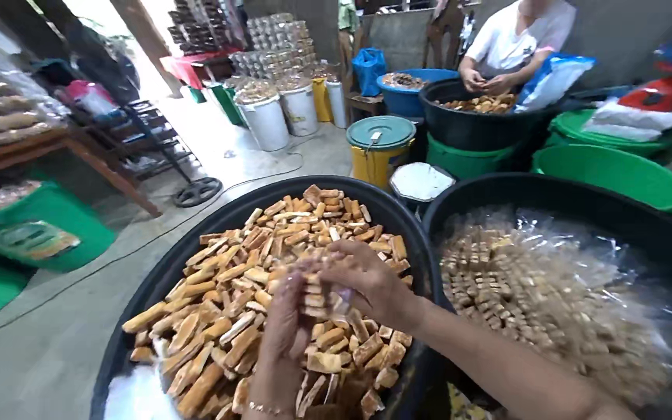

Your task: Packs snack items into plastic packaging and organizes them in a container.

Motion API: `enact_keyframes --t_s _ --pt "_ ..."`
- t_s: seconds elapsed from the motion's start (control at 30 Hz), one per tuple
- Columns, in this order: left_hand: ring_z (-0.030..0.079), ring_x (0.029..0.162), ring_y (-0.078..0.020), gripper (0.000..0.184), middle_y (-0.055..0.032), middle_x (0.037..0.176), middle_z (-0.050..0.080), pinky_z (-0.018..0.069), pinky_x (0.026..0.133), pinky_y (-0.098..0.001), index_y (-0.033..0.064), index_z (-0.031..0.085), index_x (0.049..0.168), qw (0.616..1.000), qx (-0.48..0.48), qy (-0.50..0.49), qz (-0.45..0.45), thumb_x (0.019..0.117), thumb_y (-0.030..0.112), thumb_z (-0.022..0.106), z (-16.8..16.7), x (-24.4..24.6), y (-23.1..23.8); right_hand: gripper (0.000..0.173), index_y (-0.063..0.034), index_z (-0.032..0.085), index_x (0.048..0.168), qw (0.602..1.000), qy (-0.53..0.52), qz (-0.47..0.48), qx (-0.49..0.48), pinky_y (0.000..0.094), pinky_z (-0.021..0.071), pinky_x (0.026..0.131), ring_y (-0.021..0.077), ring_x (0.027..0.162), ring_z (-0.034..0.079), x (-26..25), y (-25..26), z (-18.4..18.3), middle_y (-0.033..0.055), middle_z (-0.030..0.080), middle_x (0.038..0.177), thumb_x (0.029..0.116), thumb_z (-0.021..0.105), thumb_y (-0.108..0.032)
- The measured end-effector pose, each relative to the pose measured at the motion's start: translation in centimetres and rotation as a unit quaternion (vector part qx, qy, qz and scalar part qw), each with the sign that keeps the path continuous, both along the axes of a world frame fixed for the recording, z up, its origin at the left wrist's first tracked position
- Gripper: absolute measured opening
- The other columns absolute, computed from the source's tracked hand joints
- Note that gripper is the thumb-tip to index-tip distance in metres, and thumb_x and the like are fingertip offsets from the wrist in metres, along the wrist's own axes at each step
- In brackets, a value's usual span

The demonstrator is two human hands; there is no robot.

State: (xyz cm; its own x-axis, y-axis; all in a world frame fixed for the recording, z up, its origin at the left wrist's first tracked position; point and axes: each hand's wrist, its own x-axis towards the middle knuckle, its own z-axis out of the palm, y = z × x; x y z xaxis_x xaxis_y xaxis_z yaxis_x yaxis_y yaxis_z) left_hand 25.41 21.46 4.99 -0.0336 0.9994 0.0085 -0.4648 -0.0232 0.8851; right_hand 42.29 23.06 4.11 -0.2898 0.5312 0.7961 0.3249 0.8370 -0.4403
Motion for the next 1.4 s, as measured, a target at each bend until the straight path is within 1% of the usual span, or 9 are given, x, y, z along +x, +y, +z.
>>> enact_keyframes --t_s 0.1,0.2,0.33,0.57,0.67,0.77,0.97,1.13,1.4 --pt "0.073 0.081 -0.0095 0.037 -0.0008 0.093 0.074 0.0618 0.071 -0.0240 0.0104 0.059 0.112 0.997 -0.009 -0.027 0.070 0.1127 0.024 0.024 0.5 -1.9 0.9 0.025 -0.0002 0.073 0.118 0.971 -0.170 -0.066 -0.156 0.0483 0.0509 0.104 0.0353 0.120 0.065 3.8 2.0 1.5 0.0208 0.069 0.123 0.1001 0.056 -0.006" --pt "0.071 0.072 -0.0075 0.036 -0.0002 0.086 0.073 0.0606 0.064 -0.0215 0.0089 0.061 0.110 0.990 -0.029 -0.036 0.136 0.1128 0.022 0.027 1.0 -2.1 1.1 0.035 0.0054 0.061 0.133 0.834 -0.426 -0.164 -0.309 0.0671 0.0347 0.110 0.0493 0.134 0.048 6.9 7.0 0.6 0.0285 0.059 0.135 0.0996 0.053 -0.001" --pt "0.072 0.075 -0.0113 0.031 -0.0037 0.090 0.074 0.0615 0.066 -0.0250 0.0080 0.059 0.111 0.992 -0.034 -0.029 0.115 0.1122 0.019 0.030 0.5 -1.9 1.2 0.043 0.0084 0.064 0.125 0.746 -0.557 -0.202 -0.305 0.0636 0.0355 0.109 0.0465 0.120 0.060 7.4 9.7 -1.3 0.0300 0.066 0.121 0.1087 0.048 -0.029" --pt "0.071 0.076 -0.0098 0.041 -0.0017 0.091 0.071 0.0609 0.066 -0.0254 0.0080 0.059 0.118 0.988 -0.054 -0.077 0.119 0.1127 0.033 0.027 1.0 -1.6 1.0 0.037 -0.0016 0.055 0.140 0.860 -0.332 -0.157 -0.354 0.0566 0.0475 0.104 0.0406 0.120 0.062 7.0 6.7 -0.1 0.0250 0.062 0.130 0.1049 0.049 -0.011" --pt "0.072 0.080 -0.0113 0.042 -0.0036 0.095 0.072 0.0609 0.070 -0.0263 0.0065 0.058 0.121 0.986 -0.044 -0.110 0.116 0.1129 0.032 0.025 1.1 -1.1 0.8 0.026 0.0030 0.067 0.117 0.969 -0.027 -0.122 -0.214 0.0348 0.0597 0.083 0.0184 0.091 0.071 6.1 2.5 1.0 0.0147 0.072 0.105 0.0999 0.060 -0.015" --pt "0.073 0.083 -0.0123 0.046 -0.0052 0.096 0.073 0.0613 0.073 -0.0266 0.0056 0.059 0.123 0.988 -0.034 -0.132 0.078 0.1129 0.034 0.024 1.3 -0.1 0.3 0.021 0.0035 0.064 0.107 0.984 0.147 -0.054 -0.080 0.0205 0.0598 0.084 0.0018 0.093 0.070 3.9 -0.6 1.8 0.0045 0.073 0.103 0.0969 0.064 -0.014" --pt "0.073 0.089 -0.0173 0.045 -0.0091 0.103 0.073 0.0622 0.079 -0.0325 0.0048 0.057 0.131 0.992 0.001 -0.118 -0.049 0.1119 0.032 0.027 0.4 1.8 -1.0 0.017 -0.0141 0.065 0.105 0.982 0.109 -0.103 0.112 0.0279 0.0467 0.105 0.0133 0.121 0.058 1.4 0.6 0.3 0.0079 0.063 0.126 0.1032 0.061 -0.030" --pt "0.074 0.091 -0.0173 0.033 -0.0084 0.101 0.074 0.0620 0.083 -0.0349 0.0044 0.057 0.124 0.990 0.017 -0.075 -0.115 0.1061 0.030 0.047 0.1 1.5 -1.6 0.027 -0.0209 0.073 0.124 0.996 -0.020 -0.045 0.073 0.0366 0.0483 0.107 0.0245 0.128 0.058 2.6 0.1 0.8 0.0140 0.063 0.136 0.1053 0.054 -0.026" --pt "0.073 0.074 -0.0136 0.026 -0.0054 0.086 0.073 0.0629 0.069 -0.0301 0.0116 0.063 0.115 0.996 0.048 -0.073 -0.016 0.1078 0.026 0.044 0.3 0.8 -0.7 0.034 -0.0121 0.071 0.129 0.979 -0.200 0.006 0.032 0.0442 0.0592 0.075 0.0289 0.086 0.071 2.1 0.7 4.8 0.0128 0.072 0.095 0.0986 0.059 -0.004"
